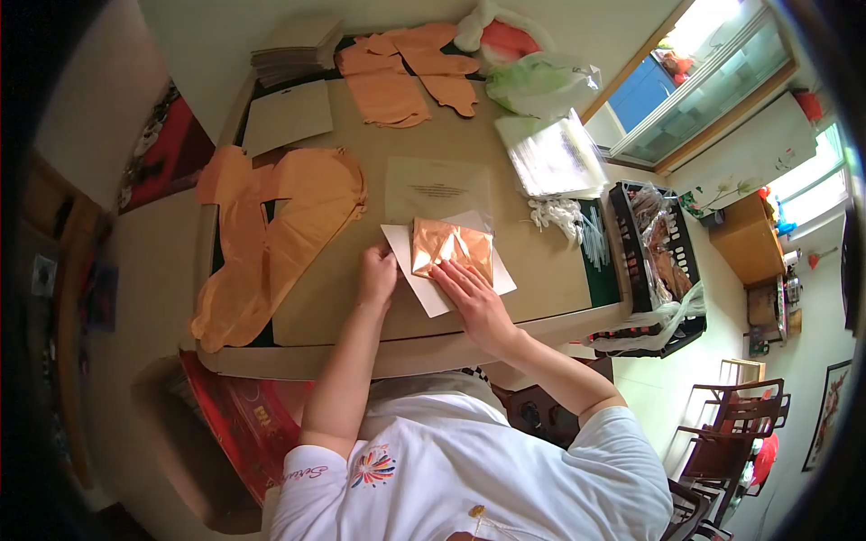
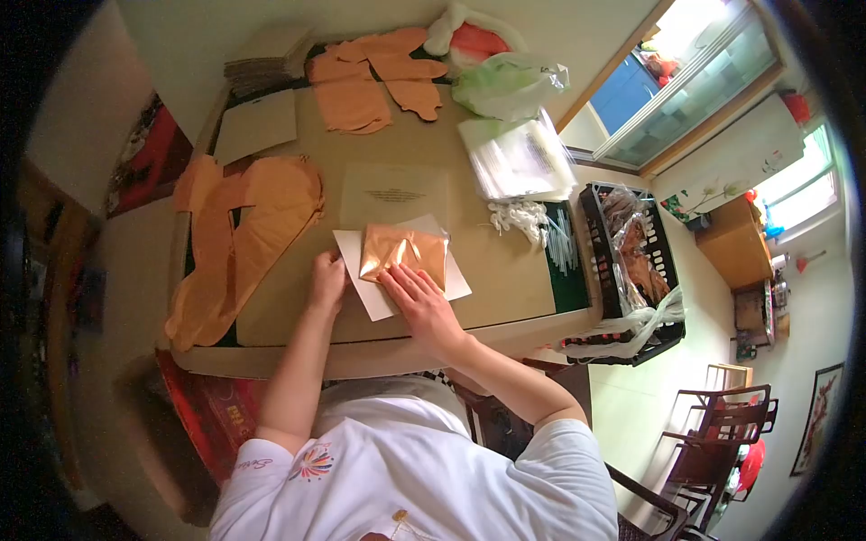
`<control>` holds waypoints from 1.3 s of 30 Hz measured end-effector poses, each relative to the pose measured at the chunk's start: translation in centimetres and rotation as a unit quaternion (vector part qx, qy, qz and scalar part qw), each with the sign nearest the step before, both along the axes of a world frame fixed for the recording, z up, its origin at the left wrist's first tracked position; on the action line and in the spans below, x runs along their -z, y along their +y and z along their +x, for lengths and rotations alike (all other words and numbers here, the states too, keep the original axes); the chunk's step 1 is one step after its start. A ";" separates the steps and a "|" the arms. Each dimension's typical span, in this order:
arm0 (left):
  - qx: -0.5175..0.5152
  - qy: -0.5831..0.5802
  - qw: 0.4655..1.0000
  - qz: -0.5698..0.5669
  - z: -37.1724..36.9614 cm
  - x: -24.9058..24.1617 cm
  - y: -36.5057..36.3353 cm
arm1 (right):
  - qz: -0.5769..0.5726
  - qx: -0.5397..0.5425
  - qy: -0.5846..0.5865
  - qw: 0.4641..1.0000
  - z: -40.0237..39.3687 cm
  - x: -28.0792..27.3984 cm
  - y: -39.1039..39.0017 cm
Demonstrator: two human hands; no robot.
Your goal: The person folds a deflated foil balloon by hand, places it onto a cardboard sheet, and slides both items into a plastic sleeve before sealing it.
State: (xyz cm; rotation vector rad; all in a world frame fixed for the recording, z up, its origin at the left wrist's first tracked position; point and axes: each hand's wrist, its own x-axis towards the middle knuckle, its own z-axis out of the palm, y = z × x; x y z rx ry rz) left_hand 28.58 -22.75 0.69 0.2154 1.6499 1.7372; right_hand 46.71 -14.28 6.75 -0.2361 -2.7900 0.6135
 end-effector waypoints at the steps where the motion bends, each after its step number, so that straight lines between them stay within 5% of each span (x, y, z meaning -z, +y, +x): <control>1: 0.002 0.048 0.999 -0.020 0.3 0.1 0.1 | 0.003 0.006 0.001 1.000 -0.2 0.3 0.1; 4: -0.009 0.178 0.983 -0.034 1.4 1.1 0.0 | 0.005 0.018 0.001 1.000 -0.6 0.6 0.1; 7: -0.024 0.024 0.998 -0.044 0.6 -0.8 -0.3 | 0.010 0.018 -0.006 1.000 -0.6 0.7 0.0; 17: -0.024 0.060 0.997 0.032 -1.8 2.5 -0.2 | 0.089 0.033 -0.031 0.995 0.3 0.1 0.1; 21: -0.022 0.047 0.998 0.033 -1.9 1.3 -0.3 | 0.105 -0.019 0.057 0.993 0.5 -0.5 0.2; 37: -0.012 0.017 1.000 0.011 -0.8 -0.6 -0.6 | 0.084 0.002 0.036 0.996 0.3 -0.2 -0.4; 39: 0.001 0.246 0.962 -0.118 -1.0 -1.7 -1.0 | 0.086 -0.004 0.012 0.996 0.6 1.1 0.1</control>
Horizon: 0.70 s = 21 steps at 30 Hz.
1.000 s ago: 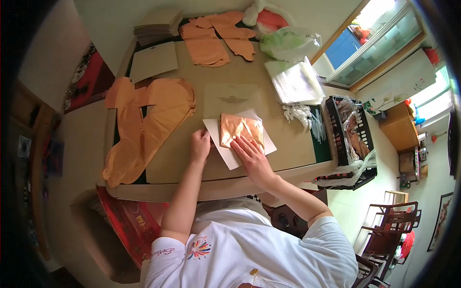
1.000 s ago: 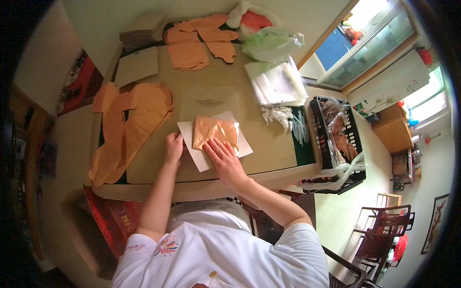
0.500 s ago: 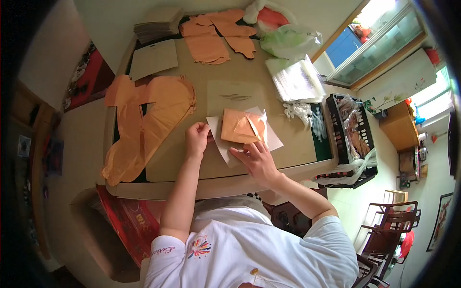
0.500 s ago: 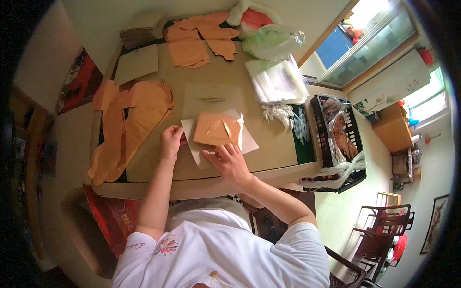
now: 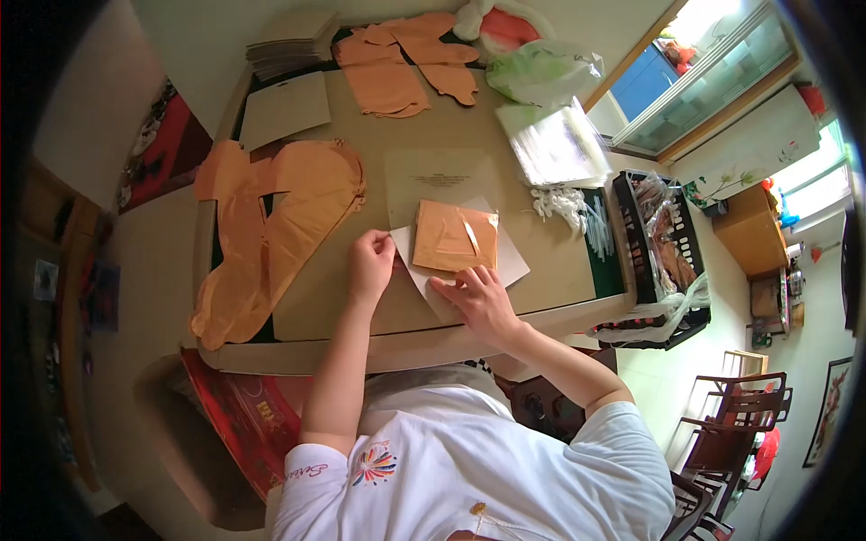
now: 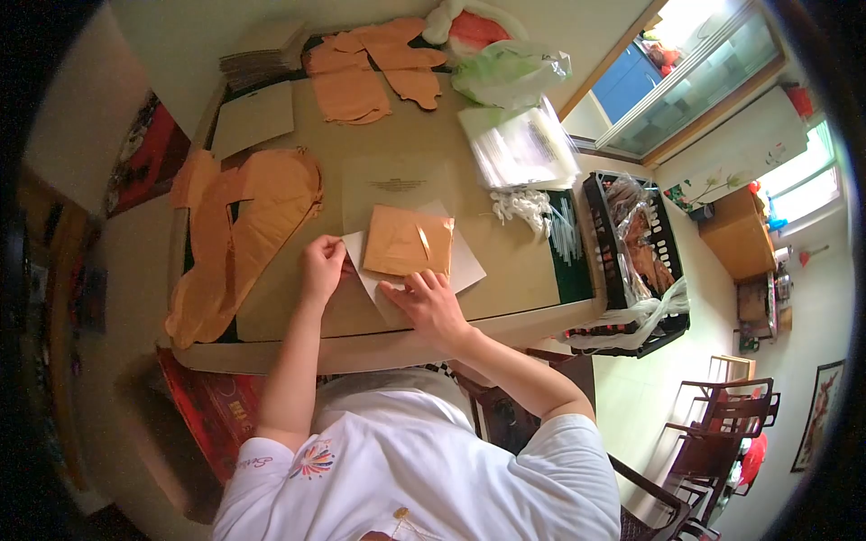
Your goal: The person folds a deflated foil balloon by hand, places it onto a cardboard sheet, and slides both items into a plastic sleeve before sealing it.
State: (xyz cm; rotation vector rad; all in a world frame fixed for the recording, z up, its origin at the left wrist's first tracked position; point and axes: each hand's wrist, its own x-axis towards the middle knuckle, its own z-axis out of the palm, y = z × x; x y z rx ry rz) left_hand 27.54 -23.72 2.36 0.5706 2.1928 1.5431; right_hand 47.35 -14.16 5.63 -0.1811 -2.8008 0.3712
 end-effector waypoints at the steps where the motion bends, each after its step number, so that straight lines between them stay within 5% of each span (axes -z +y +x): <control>1: 0.005 0.114 0.991 -0.066 -0.1 -0.4 -0.1 | 0.007 0.001 -0.001 1.000 0.1 0.1 0.1; 4: 0.111 0.376 0.920 -0.004 -2.3 -1.7 1.0 | 0.026 -0.001 -0.013 1.000 0.5 0.3 0.2; 7: 0.266 0.492 0.822 -0.106 -4.6 -1.3 2.6 | 0.048 -0.010 -0.026 0.998 0.6 1.6 0.6; 10: 0.305 0.404 0.846 -0.167 -4.9 -0.7 2.4 | 0.065 -0.002 -0.016 0.998 0.6 1.8 0.8; 21: 0.270 0.420 0.856 -0.132 -3.1 1.1 1.0 | 0.053 0.050 0.000 0.997 -1.7 2.3 -0.2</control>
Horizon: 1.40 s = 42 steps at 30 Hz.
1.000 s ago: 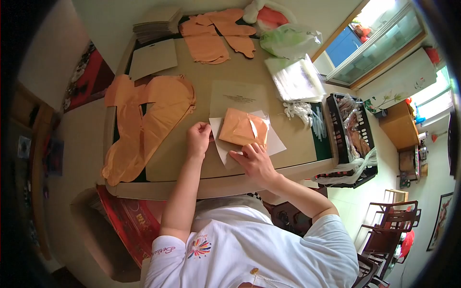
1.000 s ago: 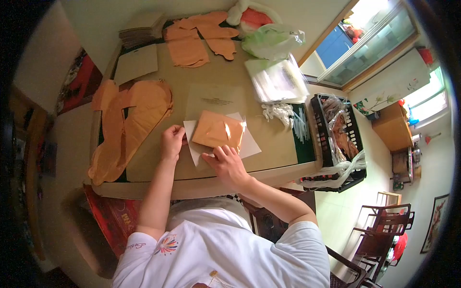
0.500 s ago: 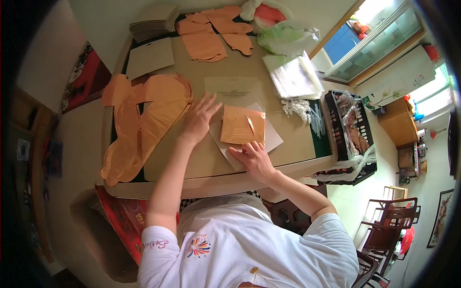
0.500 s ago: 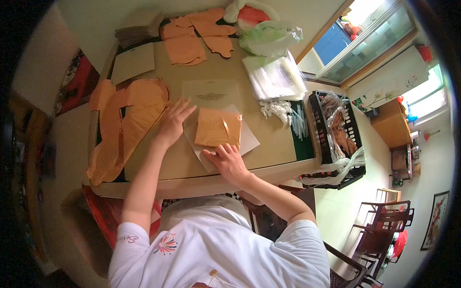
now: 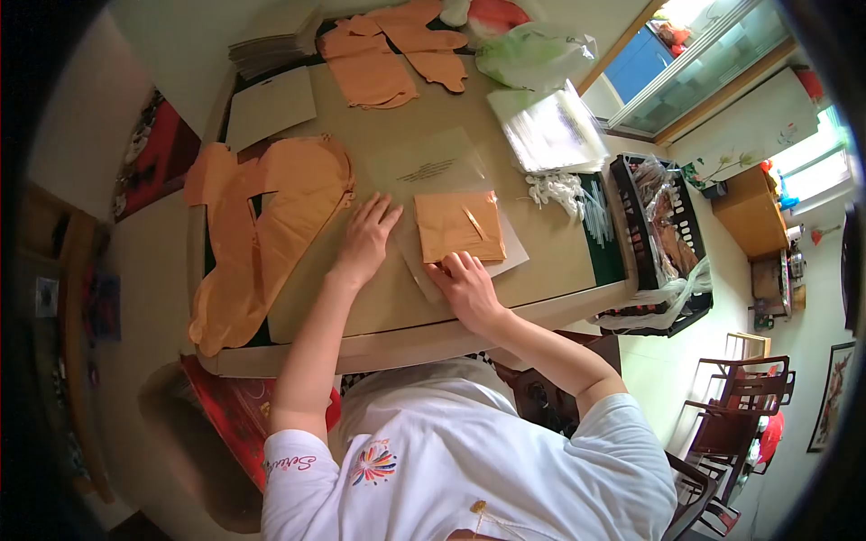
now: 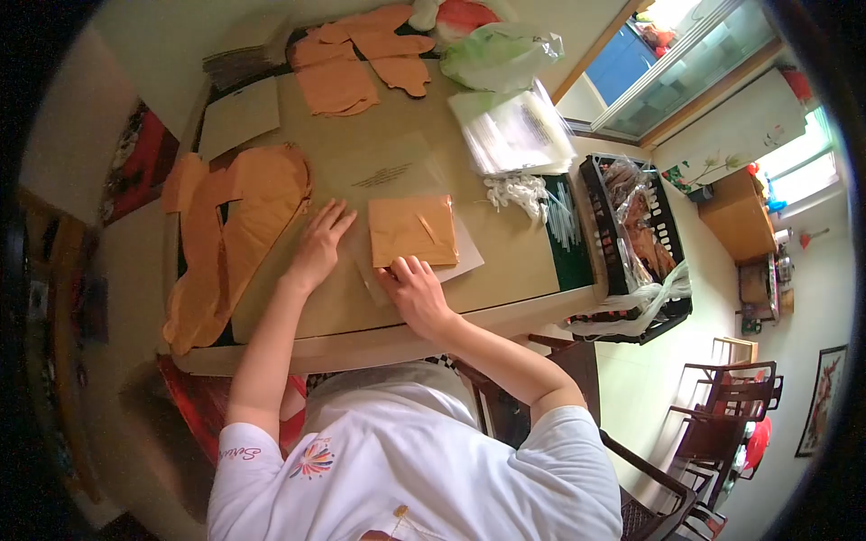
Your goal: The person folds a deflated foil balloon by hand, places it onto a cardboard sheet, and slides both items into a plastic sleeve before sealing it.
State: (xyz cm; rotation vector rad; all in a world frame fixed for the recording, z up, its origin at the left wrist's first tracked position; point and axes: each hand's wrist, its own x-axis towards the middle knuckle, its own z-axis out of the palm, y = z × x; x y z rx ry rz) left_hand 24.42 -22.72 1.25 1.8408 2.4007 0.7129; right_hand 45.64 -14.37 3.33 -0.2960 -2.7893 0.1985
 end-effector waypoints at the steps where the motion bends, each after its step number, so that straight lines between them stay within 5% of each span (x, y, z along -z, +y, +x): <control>1: -0.003 0.003 1.000 0.001 -0.1 -0.1 0.0 | -0.009 -0.016 0.009 1.000 0.1 -0.1 0.2; 12: 0.013 -0.034 0.999 0.012 -1.3 0.3 0.1 | -0.124 -0.074 -0.109 0.984 4.5 -2.4 4.1; 15: 0.007 -0.028 0.999 0.019 -1.4 0.2 0.1 | -0.095 -0.033 -0.007 0.995 3.6 -4.9 3.4; 21: 0.001 -0.016 1.000 0.005 -1.1 -0.1 0.0 | -0.007 -0.127 -0.093 0.988 3.7 -1.7 5.6; 24: 0.005 -0.026 0.999 0.019 -1.1 0.5 0.0 | -0.041 -0.129 -0.045 0.990 4.6 -3.1 5.8; 33: 0.012 -0.067 0.998 0.016 -1.1 0.3 0.0 | -0.016 -0.006 -0.075 0.997 8.8 -3.1 7.2; 39: 0.008 -0.055 0.998 0.005 -1.3 -0.2 -0.1 | 0.129 -0.083 -0.018 0.988 6.6 -0.7 6.6; 42: 0.004 -0.078 0.997 0.025 -1.2 0.6 0.1 | 0.047 -0.126 -0.028 0.991 4.9 -0.3 6.3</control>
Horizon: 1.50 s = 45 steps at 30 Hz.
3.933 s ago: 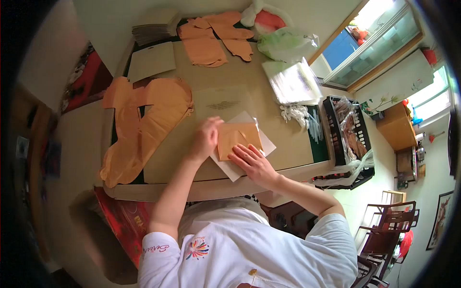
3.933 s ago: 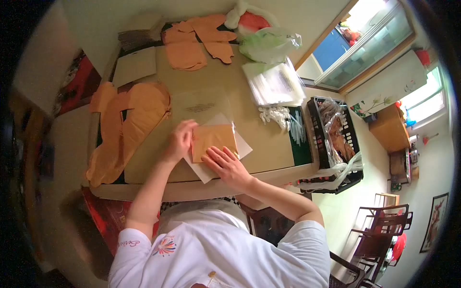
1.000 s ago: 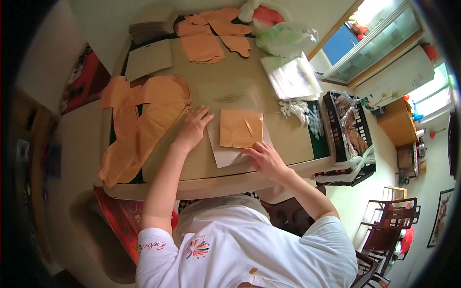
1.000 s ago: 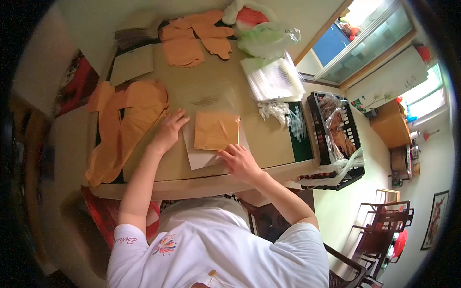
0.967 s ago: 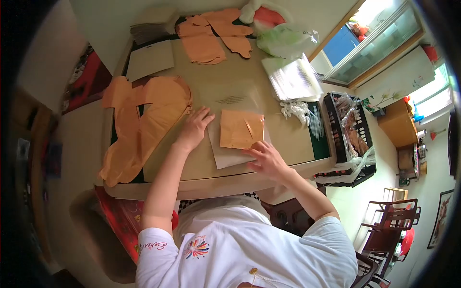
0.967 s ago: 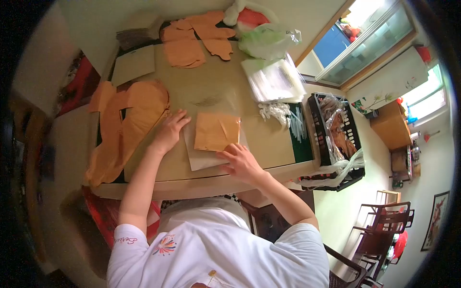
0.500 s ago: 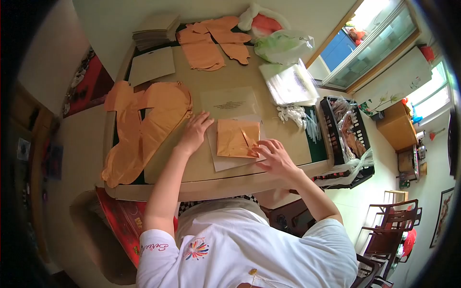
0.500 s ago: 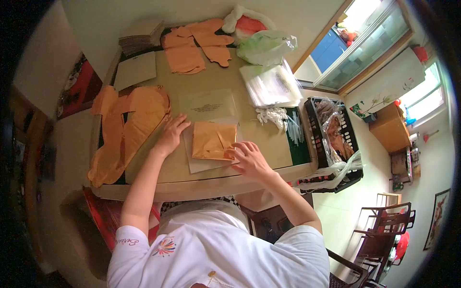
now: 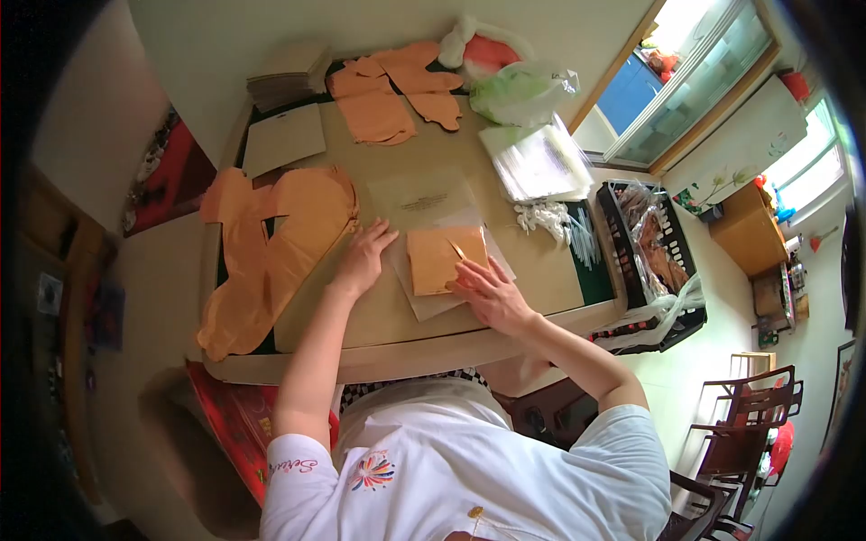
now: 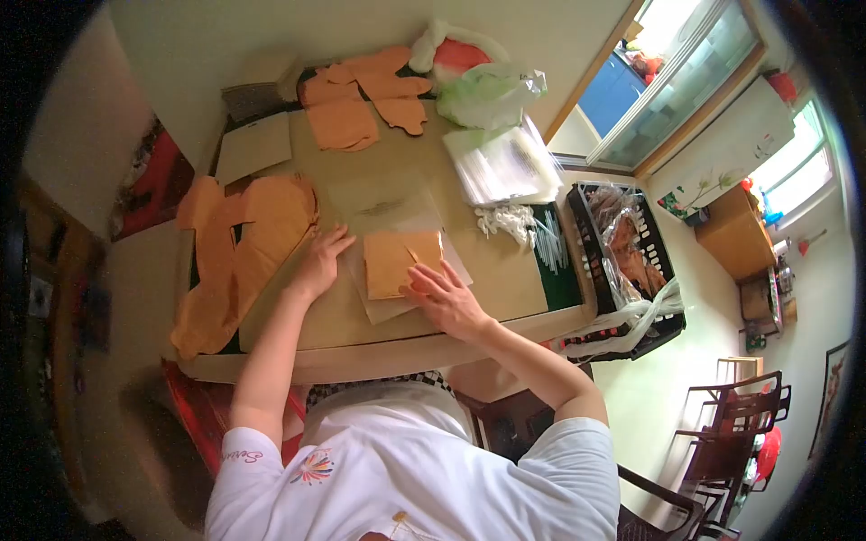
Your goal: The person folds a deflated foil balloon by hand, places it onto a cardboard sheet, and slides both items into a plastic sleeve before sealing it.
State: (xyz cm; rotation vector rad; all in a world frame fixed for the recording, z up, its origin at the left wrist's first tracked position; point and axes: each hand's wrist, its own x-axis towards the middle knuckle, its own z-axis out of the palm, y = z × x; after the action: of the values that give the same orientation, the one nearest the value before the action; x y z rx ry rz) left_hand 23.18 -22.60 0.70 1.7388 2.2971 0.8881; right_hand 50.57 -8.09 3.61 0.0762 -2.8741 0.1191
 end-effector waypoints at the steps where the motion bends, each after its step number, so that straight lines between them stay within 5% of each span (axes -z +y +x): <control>1: -0.004 -0.011 1.000 0.008 0.1 0.2 -0.1 | -0.036 -0.015 -0.001 0.999 -0.7 -0.1 -0.1; 4: -0.141 -0.204 0.943 0.222 2.3 0.4 -0.5 | -0.102 0.047 0.101 0.988 -2.8 -1.5 -1.2; 7: -0.203 -0.557 0.785 0.177 4.9 1.2 -0.8 | -0.142 0.090 0.142 0.976 -4.5 -3.8 -3.0; 10: -0.110 -0.705 0.661 0.231 8.3 0.6 -0.1 | -0.174 0.092 0.145 0.970 -5.6 -3.6 -4.8; 14: -0.093 -0.676 0.683 0.261 7.5 2.1 1.9 | -0.210 0.086 0.121 0.967 -5.8 -3.4 -6.0; 18: -0.149 -0.725 0.606 0.292 6.3 3.1 3.4 | -0.138 0.095 0.160 0.973 -5.9 -4.6 -6.5; 22: -0.137 -0.727 0.611 0.284 6.2 3.4 3.2 | -0.096 0.083 0.220 0.967 -5.4 -4.5 -5.9; 25: -0.128 -0.754 0.566 0.308 6.5 3.0 3.3 | -0.095 0.042 0.226 0.969 -4.9 -3.4 -4.9; 28: -0.136 -0.702 0.631 0.300 7.2 3.2 3.7 | -0.103 0.035 0.229 0.967 -5.1 -3.1 -4.4; 31: -0.111 -0.711 0.612 0.326 7.7 3.0 3.8 | -0.111 0.032 0.231 0.966 -5.3 -3.0 -4.4; 34: -0.137 -0.757 0.616 0.168 8.1 0.7 3.1 | -0.096 0.053 0.229 0.967 -5.8 -2.3 -3.5; 41: -0.178 -0.725 0.636 0.195 8.1 3.4 3.1 | -0.083 0.090 0.177 0.976 -5.7 -1.5 -3.8; 45: -0.149 -0.757 0.604 0.200 9.0 1.2 2.9 | -0.125 0.073 0.175 0.974 -5.6 -1.4 -3.8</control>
State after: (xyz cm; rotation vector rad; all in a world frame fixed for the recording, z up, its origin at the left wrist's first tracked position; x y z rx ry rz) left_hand 32.17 -19.66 -0.50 0.0606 1.0810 1.9116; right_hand 45.01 -11.84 5.02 -0.1483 -2.4806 0.3962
